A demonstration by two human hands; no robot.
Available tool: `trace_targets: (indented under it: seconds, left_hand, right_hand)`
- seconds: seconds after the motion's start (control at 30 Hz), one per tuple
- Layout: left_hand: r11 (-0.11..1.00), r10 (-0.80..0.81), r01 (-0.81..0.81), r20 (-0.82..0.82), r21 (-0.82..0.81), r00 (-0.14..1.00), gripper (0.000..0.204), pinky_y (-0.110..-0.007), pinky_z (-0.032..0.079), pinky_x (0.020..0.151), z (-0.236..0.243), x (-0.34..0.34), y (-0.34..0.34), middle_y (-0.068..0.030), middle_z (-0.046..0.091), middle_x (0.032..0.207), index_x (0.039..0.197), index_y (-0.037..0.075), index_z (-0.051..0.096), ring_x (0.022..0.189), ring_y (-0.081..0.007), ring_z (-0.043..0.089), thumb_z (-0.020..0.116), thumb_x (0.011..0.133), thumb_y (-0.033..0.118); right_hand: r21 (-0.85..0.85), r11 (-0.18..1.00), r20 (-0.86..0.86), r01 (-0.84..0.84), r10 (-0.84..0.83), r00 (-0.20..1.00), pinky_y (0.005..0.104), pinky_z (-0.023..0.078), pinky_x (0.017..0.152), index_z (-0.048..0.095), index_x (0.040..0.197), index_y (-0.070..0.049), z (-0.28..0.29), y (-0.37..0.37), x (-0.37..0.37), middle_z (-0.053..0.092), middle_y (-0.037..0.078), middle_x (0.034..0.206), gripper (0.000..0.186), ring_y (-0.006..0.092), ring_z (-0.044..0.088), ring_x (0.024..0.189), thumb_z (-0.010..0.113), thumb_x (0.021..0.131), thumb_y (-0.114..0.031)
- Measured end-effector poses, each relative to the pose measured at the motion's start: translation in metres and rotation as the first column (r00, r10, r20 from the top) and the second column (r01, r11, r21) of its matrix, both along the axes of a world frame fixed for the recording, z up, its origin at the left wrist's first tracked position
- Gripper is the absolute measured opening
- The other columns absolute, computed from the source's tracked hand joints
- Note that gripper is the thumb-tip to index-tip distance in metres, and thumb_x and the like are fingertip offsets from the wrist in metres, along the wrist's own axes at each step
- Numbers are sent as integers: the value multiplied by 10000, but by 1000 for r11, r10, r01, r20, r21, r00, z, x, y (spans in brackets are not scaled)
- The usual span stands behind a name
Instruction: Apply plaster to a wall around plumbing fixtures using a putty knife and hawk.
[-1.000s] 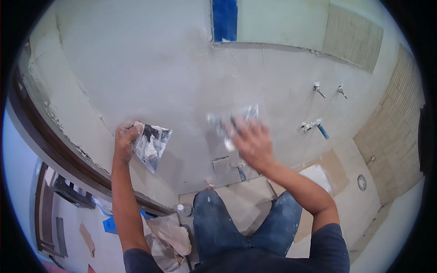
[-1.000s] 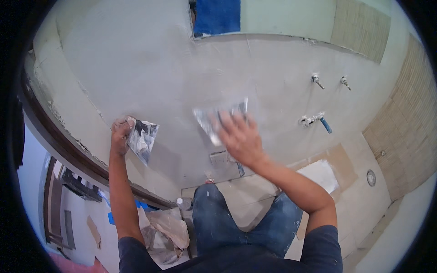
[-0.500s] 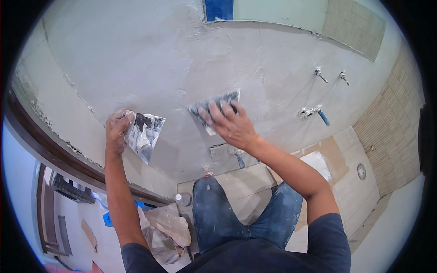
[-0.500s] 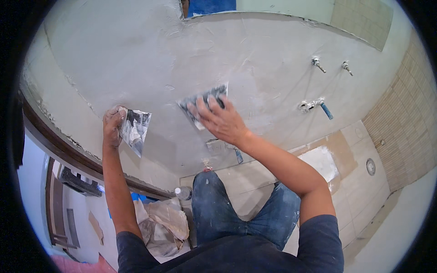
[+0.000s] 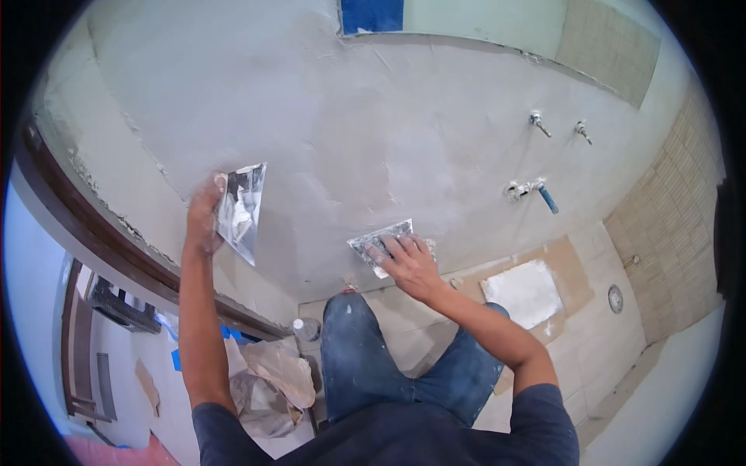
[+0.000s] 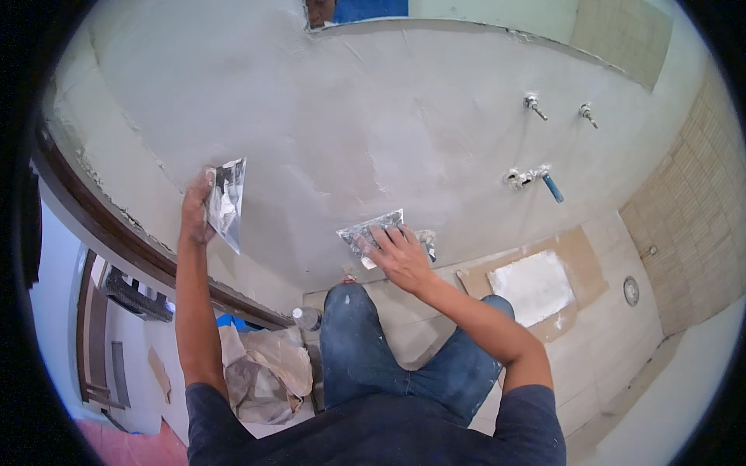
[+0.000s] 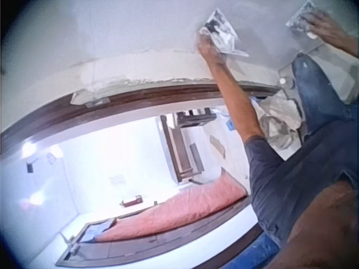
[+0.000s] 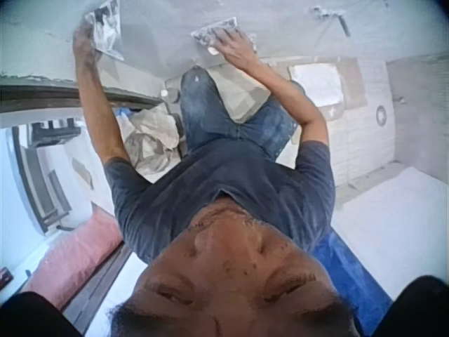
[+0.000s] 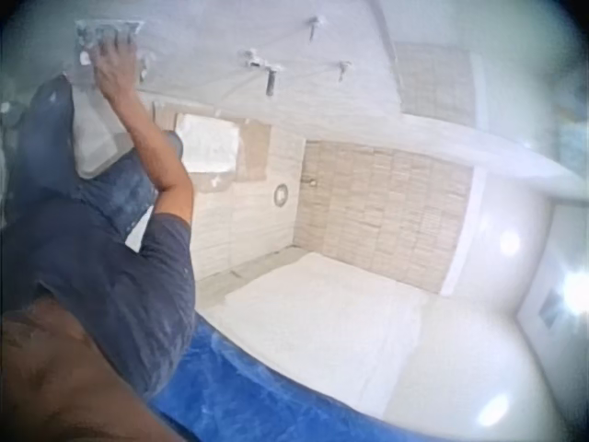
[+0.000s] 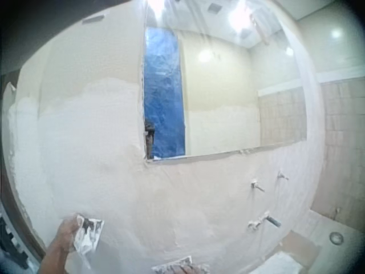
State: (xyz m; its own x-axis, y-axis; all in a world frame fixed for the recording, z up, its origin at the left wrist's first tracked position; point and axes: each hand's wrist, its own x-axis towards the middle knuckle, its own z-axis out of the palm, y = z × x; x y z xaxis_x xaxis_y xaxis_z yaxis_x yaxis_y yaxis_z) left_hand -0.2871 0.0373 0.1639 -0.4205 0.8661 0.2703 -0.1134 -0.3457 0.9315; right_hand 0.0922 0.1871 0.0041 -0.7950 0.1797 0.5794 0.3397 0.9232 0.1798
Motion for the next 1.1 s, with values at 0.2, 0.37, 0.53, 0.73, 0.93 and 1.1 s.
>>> trace_targets:
  seconds: [0.2,0.37,0.53,0.73,0.93,1.1]
  left_hand:
    - [980,116,-52,332,-194,936,286,-343,608,749,-118,148,4,-88,692,1066,1217,33,591,889,-183,714,554,1068,274]
    - [963,139,14,542,-269,829,249,-373,617,759,-145,240,15,-124,685,1114,1244,-5,519,924,-211,725,503,1084,184]
    - [971,71,78,580,-227,812,213,-381,617,779,-134,245,6,-133,685,1116,1191,-6,541,930,-223,727,480,1085,169]
    - [959,105,-127,-97,-253,990,272,-392,558,878,-111,210,5,-173,671,1088,1175,-18,589,1006,-247,685,496,1076,218]
    - [960,59,-245,-767,-131,639,451,-422,456,1049,-93,236,35,-255,656,1184,1226,-89,583,1201,-349,619,491,1087,331]
    - [944,26,-286,-825,-166,565,471,-512,518,894,-64,257,65,-349,681,1099,1276,-121,563,1054,-513,655,476,1089,302]
  right_hand:
    - [-467,780,-683,-416,-20,730,472,473,1037,585,1446,-154,18,-64,35,577,183,1334,634,340,582,1225,629,847,51]
    - [-238,706,-807,-667,239,540,475,475,1048,682,1324,-181,17,-92,39,570,181,1386,500,384,573,1229,736,847,-43]
    - [-293,857,-405,-424,291,867,470,482,1038,682,1325,-227,11,-54,78,599,132,1388,600,351,585,1221,816,761,-75]
    - [-393,908,-195,-146,72,978,468,493,1003,673,1360,-193,48,-38,109,630,103,1355,751,366,590,1166,639,676,118]
    - [-442,897,-207,-13,-89,974,467,500,969,665,1370,-175,65,-57,86,638,113,1332,757,369,575,1130,558,685,128]
    - [-574,815,-390,-79,-187,902,462,478,1020,658,1369,-157,15,-69,69,622,130,1369,730,389,561,1122,561,697,112]
